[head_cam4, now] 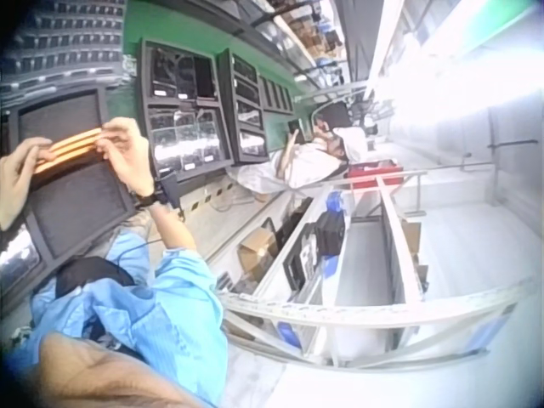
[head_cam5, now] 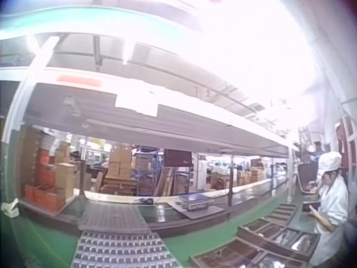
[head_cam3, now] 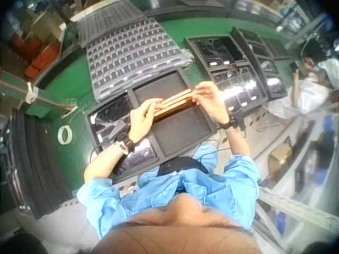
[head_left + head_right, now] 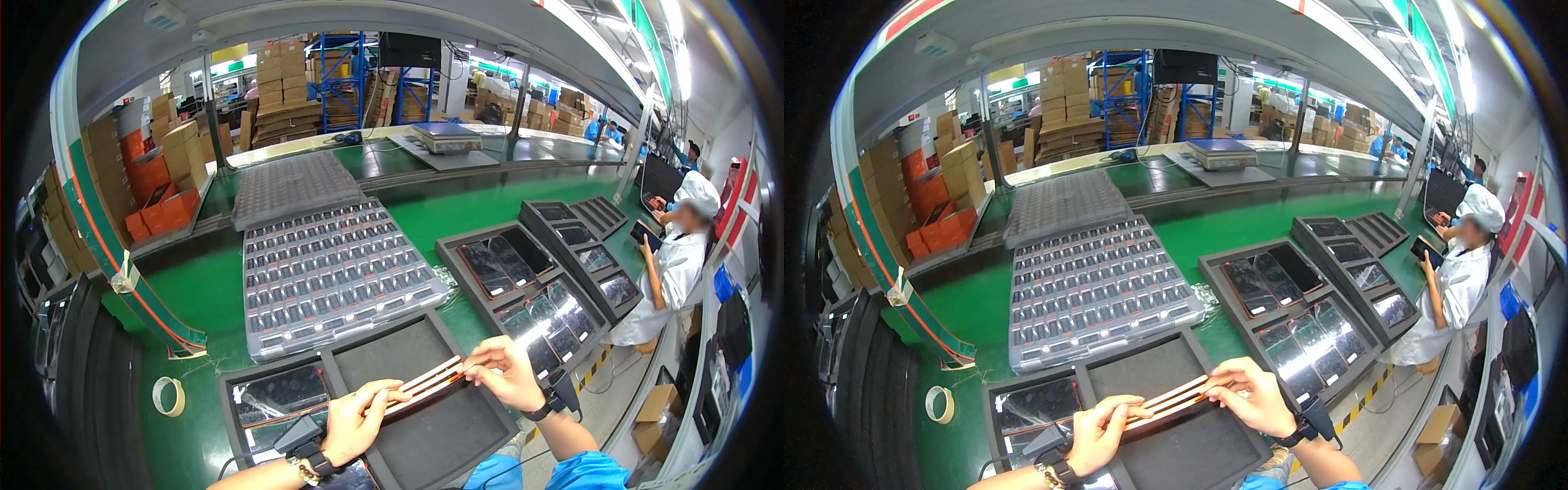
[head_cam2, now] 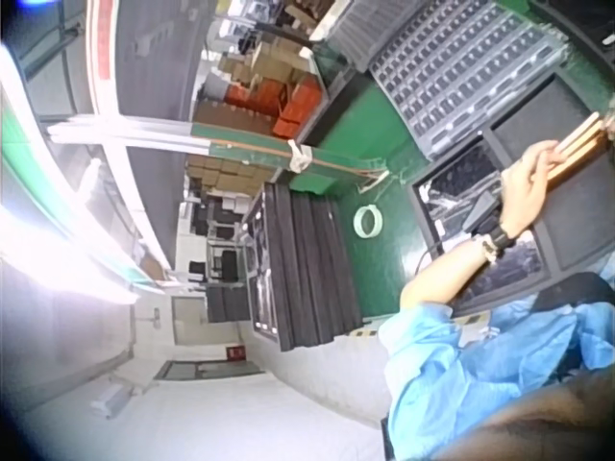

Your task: The worker is picking small electronic components from a grid and placing them into foam-lined trays for packing or assembly.

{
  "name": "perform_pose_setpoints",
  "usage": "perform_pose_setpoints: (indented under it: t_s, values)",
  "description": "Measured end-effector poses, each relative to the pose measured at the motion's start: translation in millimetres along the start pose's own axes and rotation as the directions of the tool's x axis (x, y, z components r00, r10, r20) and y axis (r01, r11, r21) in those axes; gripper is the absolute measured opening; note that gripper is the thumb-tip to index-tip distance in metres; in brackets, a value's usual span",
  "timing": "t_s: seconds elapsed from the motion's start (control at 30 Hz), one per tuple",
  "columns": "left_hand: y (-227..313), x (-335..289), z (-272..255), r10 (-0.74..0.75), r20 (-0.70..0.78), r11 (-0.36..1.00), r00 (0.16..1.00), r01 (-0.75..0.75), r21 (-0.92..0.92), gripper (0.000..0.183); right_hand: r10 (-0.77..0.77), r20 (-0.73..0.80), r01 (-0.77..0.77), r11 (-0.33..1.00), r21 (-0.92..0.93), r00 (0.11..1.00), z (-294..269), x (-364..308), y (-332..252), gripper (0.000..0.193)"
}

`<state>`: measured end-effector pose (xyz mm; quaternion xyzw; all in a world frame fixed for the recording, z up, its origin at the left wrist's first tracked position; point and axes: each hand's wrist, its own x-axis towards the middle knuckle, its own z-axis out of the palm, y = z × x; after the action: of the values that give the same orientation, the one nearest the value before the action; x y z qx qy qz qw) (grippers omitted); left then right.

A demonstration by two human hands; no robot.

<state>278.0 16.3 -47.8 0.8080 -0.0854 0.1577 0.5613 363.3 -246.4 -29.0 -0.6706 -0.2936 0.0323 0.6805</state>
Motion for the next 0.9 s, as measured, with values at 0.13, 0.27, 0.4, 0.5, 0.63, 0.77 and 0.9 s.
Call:
perform_pose_setpoints:
  t_s: [0.13, 0.27, 0.4, 0.5, 0.63, 0.77, 0.9]
  values:
    - [0, 0, 0, -0.020, -0.005, 1.000, 1.000, 0.020, -0.008, 0.021, -0.231, 0.075, 0.242, 0.893, -0.381, 0.970, 3, 6, 5, 0.019]
    - [3, 1, -1, -0.021, 0.003, 1.000, 1.000, 0.021, -0.019, 0.021, -0.278, 0.099, 0.294, 0.859, -0.419, 0.955, 7, 6, 9, 0.012]
    - [0, 0, 0, -0.017, 0.003, 1.000, 1.000, 0.017, -0.016, 0.021, -0.219, 0.013, 0.211, 0.921, -0.328, 0.976, 10, 5, 13, 0.013]
    - [1, 0, 0, -0.003, -0.007, 1.000, 1.000, 0.002, -0.031, 0.021, -0.231, 0.031, 0.227, 0.914, -0.335, 0.973, 6, 3, 18, 0.013]
    - [8, 2, -2, -0.044, 0.025, 0.999, 0.999, 0.044, -0.005, 0.021, -0.321, 0.077, 0.326, 0.864, -0.384, 0.944, 0, 3, 24, 0.014]
    - [1, -1, -1, 0.006, -0.020, 0.999, 1.000, -0.007, -0.031, 0.022, -0.420, 0.220, 0.466, 0.683, -0.562, 0.881, 0, 1, 16, 0.021]
    - [-1, 2, 0, -0.038, 0.006, 0.999, 0.999, 0.038, -0.033, 0.022, -0.383, 0.248, 0.450, 0.641, -0.622, 0.890, -6, -3, 21, 0.029]
